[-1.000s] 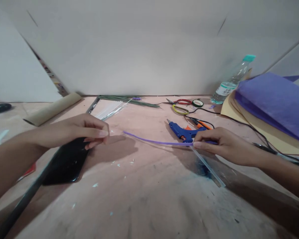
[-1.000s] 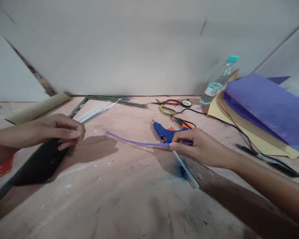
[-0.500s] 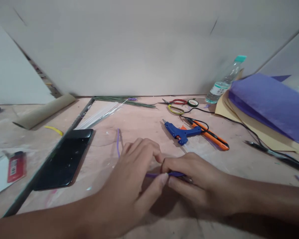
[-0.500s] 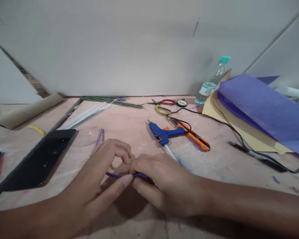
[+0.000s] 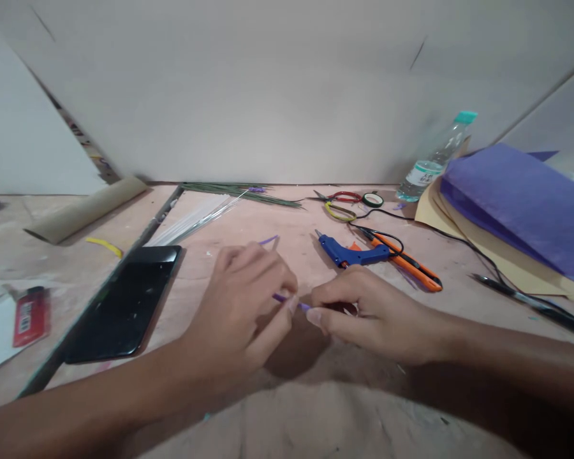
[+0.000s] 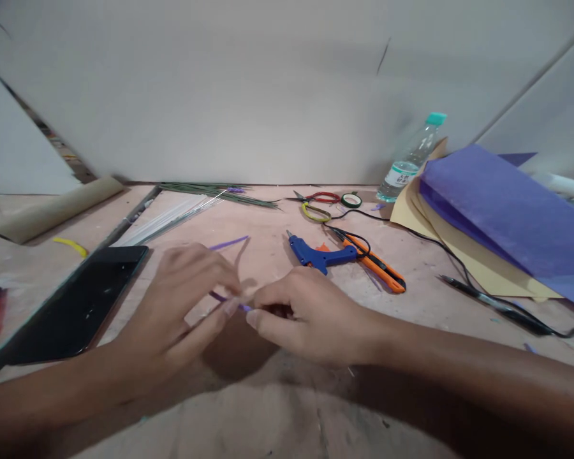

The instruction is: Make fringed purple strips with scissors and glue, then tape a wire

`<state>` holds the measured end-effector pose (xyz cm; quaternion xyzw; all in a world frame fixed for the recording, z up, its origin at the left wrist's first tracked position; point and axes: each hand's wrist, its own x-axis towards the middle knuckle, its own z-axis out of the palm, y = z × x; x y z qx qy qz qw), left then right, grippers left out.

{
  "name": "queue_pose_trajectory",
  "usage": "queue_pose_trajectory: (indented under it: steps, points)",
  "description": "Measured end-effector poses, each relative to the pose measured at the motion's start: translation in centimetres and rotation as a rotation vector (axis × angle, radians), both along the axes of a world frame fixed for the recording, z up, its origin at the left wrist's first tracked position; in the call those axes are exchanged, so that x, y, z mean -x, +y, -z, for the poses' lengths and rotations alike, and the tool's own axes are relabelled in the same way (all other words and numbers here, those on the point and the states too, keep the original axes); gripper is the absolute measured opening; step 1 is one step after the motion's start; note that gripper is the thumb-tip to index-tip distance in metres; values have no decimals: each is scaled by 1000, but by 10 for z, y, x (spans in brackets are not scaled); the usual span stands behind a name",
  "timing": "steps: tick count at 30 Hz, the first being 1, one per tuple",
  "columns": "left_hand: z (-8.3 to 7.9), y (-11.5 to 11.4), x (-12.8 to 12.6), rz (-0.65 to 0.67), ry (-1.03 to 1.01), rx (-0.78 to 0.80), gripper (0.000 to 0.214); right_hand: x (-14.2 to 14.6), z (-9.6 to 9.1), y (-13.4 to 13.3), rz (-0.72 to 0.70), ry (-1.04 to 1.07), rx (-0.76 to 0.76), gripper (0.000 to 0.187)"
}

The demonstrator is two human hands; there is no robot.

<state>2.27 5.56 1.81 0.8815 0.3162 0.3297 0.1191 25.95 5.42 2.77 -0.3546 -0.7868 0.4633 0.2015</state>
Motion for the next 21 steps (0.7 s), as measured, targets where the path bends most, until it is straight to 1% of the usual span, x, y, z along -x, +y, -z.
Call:
queue_pose_trajectory:
  steps: [1, 2, 3, 4, 5, 6, 7, 8, 9, 11, 13, 15, 17, 18, 21]
  points:
    - [-1, -3, 0, -61, -59, -42, 4, 1, 0, 1, 32, 8, 31, 40]
    - [-3, -7, 0, -105, -131, -45, 4, 3, 1, 1, 70, 22, 56, 40]
    - [-4, -12, -2, -89, -186, 35, 12, 5, 3, 0, 107, 44, 78, 41]
    - [-6, -18, -3, -33, -218, 193, 21, 7, 4, -1, 136, 72, 98, 42]
    - [-6, -24, -6, 13, -225, 383, 30, 9, 4, -4, 152, 93, 108, 42]
    - [-6, -29, -8, 37, -237, 547, 35, 11, 4, -6, 147, 99, 109, 41]
    - [-5, -32, -10, 27, -253, 676, 38, 12, 3, -9, 123, 95, 103, 37]
    - [-3, -34, -12, 3, -269, 757, 39, 13, 1, -11, 73, 83, 86, 34]
    - [-1, -34, -13, -30, -287, 795, 39, 14, -1, -12, 12, 64, 60, 30]
    - [3, -31, -14, -84, -322, 795, 40, 15, -7, -13, -87, 9, 9, 26]
    - [6, -24, -12, -117, -386, 802, 42, 15, -13, -10, -134, -40, 6, 29]
    - [7, -14, -9, -164, -506, 880, 39, 16, -16, -7, -162, -80, 47, 32]
    - [7, -2, -5, -214, -635, 968, 32, 17, -14, -7, -238, -115, 100, 29]
    - [7, 4, -3, -228, -682, 986, 29, 18, -12, -9, -283, -131, 112, 29]
    - [7, 22, 4, -240, -757, 989, 31, 21, -1, -20, -451, -154, 103, 36]
